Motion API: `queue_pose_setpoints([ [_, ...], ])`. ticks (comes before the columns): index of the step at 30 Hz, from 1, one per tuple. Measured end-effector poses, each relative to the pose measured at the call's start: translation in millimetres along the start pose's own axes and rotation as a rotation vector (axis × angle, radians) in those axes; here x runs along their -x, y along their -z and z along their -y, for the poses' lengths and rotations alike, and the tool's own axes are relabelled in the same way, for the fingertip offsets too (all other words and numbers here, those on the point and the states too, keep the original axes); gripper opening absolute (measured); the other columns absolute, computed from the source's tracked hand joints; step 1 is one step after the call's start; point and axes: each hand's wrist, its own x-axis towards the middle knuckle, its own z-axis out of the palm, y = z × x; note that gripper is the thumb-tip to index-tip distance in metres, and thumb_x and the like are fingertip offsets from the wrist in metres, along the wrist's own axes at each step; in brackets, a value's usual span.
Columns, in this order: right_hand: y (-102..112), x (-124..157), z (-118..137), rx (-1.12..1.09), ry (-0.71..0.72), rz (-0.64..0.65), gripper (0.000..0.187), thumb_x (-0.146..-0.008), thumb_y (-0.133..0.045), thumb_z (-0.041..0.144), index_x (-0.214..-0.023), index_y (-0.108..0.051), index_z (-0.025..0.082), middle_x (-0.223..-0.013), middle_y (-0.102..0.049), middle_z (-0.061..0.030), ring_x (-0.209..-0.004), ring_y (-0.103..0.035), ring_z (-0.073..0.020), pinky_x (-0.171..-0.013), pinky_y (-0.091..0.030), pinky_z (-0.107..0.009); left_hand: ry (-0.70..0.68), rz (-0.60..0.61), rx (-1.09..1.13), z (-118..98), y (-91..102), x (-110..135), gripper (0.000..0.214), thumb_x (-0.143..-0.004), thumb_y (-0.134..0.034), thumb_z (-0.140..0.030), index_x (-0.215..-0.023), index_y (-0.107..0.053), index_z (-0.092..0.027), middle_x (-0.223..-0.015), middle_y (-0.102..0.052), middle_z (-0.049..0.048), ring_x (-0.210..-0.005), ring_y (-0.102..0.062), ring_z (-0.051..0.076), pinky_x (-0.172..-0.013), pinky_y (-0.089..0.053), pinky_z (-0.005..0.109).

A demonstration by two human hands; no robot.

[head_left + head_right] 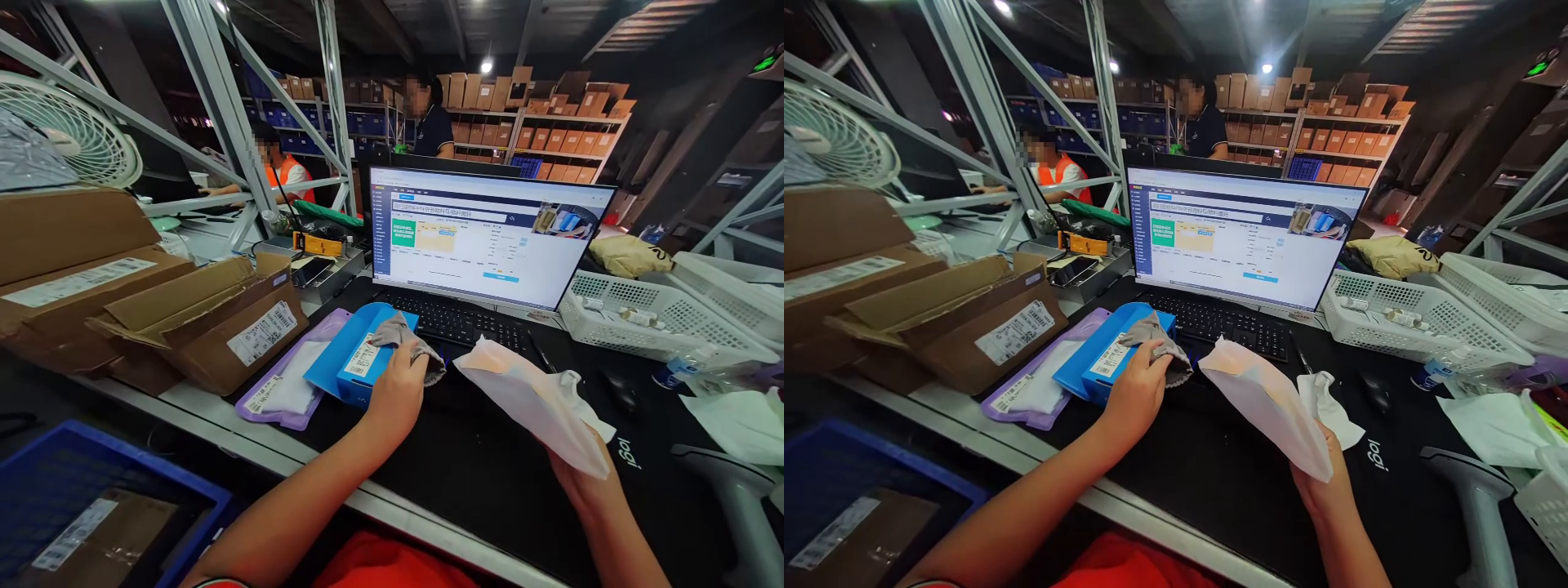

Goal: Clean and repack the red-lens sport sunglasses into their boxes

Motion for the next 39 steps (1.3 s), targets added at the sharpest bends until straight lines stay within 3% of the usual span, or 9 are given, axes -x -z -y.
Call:
queue_pose_setpoints([
  [5,-6,5,-9,-0.024,-0.057,0.058,0.035,-0.075,-0.078,0.049,-0.100,-0.079,0.025,-0.095,-0.078,-0.0090,-0.075,-0.072,-0.0259,-0.062,-0.061,-0.035,0.065,0.212,-0.004,-2,5.5,4,0.043,-0.092,-0.042,-0.003,-0.130,-0.057,-0.015,-0.130,-0.061,0.0147,-0.093,-0.072,0.026,-0.076,-0.063,0.039],
  [7,-14,10,-5,0.064,-0.044,0.068,0.025,-0.075,-0.079,0.041,-0.094,-0.081,0.025,-0.084,-0.078,-0.0063,-0.068,-0.071,-0.0232,-0.060,-0.060,-0.032,0.025,0.214,0.074,-1,8.0,6,0.052,-0.089,-0.044,-0.001,-0.137,-0.052,-0.017,-0.144,-0.053,0.0140,-0.101,-0.072,0.027,-0.081,-0.063,0.040],
  [10,-26,18,7,0.342,0.161,0.149,0.014,-0.077,-0.077,0.030,-0.089,-0.082,0.025,-0.091,-0.078,-0.0063,-0.073,-0.072,-0.0227,-0.063,-0.060,-0.029,-0.063,0.167,0.259,4,9.3,9,0.063,-0.083,-0.049,0.000,-0.142,-0.048,-0.021,-0.159,-0.037,0.0103,-0.120,-0.065,0.028,-0.094,-0.060,0.042],
  [14,-37,24,19,0.670,0.561,0.236,0.017,-0.083,-0.068,0.019,-0.090,-0.082,0.027,-0.106,-0.076,-0.0081,-0.088,-0.075,-0.0227,-0.072,-0.062,-0.027,-0.120,0.118,0.478,11,7.4,12,0.066,-0.078,-0.052,0.001,-0.140,-0.051,-0.021,-0.156,-0.044,0.0080,-0.134,-0.054,0.024,-0.107,-0.053,0.040],
  [19,-47,25,22,0.777,0.720,0.217,0.025,-0.087,-0.061,0.012,-0.094,-0.081,0.024,-0.105,-0.076,-0.0094,-0.090,-0.075,-0.0204,-0.075,-0.061,-0.025,-0.133,0.052,0.568,12,3.9,16,0.070,-0.074,-0.055,0.001,-0.141,-0.050,-0.019,-0.154,-0.047,0.0082,-0.137,-0.051,0.023,-0.111,-0.050,0.040],
  [22,-59,29,24,0.721,0.664,0.178,0.021,-0.084,-0.062,0.013,-0.088,-0.081,0.023,-0.099,-0.077,-0.0085,-0.085,-0.074,-0.0215,-0.069,-0.061,-0.025,-0.124,-0.036,0.609,7,2.4,18,0.070,-0.073,-0.053,0.002,-0.140,-0.051,-0.020,-0.151,-0.049,0.0074,-0.138,-0.050,0.021,-0.115,-0.046,0.037],
  [27,-72,43,16,0.451,0.206,0.093,0.017,-0.079,-0.068,0.022,-0.091,-0.080,0.022,-0.089,-0.076,-0.0054,-0.070,-0.070,-0.0217,-0.060,-0.058,-0.026,-0.013,-0.120,0.661,-6,-2.1,21,0.069,-0.072,-0.048,0.004,-0.136,-0.055,-0.022,-0.149,-0.052,0.0060,-0.134,-0.053,0.019,-0.115,-0.045,0.037],
  [30,-72,50,10,0.369,0.130,0.050,0.023,-0.078,-0.070,0.023,-0.098,-0.080,0.021,-0.092,-0.077,-0.0064,-0.076,-0.072,-0.0251,-0.066,-0.060,-0.031,0.020,-0.102,0.685,-11,-6.2,25,0.072,-0.071,-0.050,0.002,-0.139,-0.051,-0.021,-0.152,-0.048,0.0081,-0.137,-0.051,0.022,-0.117,-0.044,0.042],
  [39,-75,58,11,0.818,0.794,0.034,0.028,-0.085,-0.062,0.008,-0.102,-0.078,0.023,-0.107,-0.075,-0.0081,-0.092,-0.074,-0.0218,-0.080,-0.063,-0.028,-0.083,-0.055,0.695,1,-5.0,25,0.074,-0.071,-0.054,-0.001,-0.142,-0.049,-0.022,-0.153,-0.047,0.0070,-0.140,-0.048,0.022,-0.115,-0.045,0.038],
])
